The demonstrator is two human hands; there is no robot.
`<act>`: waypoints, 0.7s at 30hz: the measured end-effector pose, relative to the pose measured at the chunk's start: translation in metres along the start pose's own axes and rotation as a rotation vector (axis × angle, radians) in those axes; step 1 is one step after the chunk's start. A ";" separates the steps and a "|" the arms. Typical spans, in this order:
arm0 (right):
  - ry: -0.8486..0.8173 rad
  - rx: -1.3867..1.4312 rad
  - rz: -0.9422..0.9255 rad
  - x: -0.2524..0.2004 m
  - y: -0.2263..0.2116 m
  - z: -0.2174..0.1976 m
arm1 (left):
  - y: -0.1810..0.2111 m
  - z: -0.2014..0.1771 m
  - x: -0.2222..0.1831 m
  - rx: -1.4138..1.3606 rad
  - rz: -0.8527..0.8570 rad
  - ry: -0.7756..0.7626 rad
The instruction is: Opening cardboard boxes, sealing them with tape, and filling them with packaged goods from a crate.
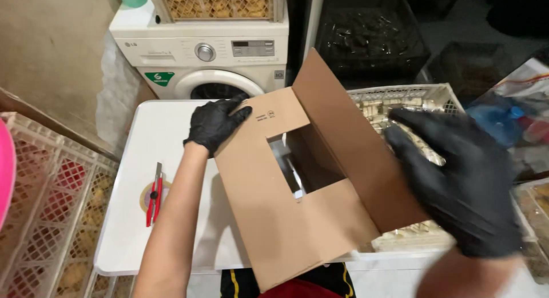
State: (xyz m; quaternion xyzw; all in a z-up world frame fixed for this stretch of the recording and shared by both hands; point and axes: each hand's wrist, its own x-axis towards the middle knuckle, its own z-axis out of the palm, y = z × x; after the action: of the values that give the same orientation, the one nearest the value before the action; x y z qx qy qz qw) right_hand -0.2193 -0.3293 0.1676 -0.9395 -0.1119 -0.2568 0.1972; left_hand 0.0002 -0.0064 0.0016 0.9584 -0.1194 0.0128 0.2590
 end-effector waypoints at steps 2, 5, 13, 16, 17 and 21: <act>-0.081 -0.254 0.172 -0.019 0.014 -0.009 | 0.003 -0.001 -0.002 0.055 -0.004 -0.003; -0.589 0.020 0.768 -0.035 0.019 0.008 | 0.002 0.006 -0.004 0.153 0.012 -0.025; -0.201 0.298 -0.299 -0.085 -0.002 0.129 | -0.005 0.026 0.000 0.105 -0.032 0.155; -0.193 0.164 -0.206 -0.094 0.006 0.139 | -0.006 0.026 0.001 0.079 -0.037 0.167; -0.191 0.168 -0.215 -0.095 0.013 0.146 | -0.004 0.023 0.002 0.082 -0.042 0.175; -0.339 0.162 -0.012 -0.103 0.017 0.152 | -0.003 0.029 -0.003 0.064 0.012 0.229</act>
State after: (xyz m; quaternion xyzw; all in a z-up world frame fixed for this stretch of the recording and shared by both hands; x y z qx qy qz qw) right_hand -0.2341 -0.2907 -0.0123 -0.9497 -0.1692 -0.0859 0.2489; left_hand -0.0027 -0.0179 -0.0250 0.9578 -0.0940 0.1276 0.2399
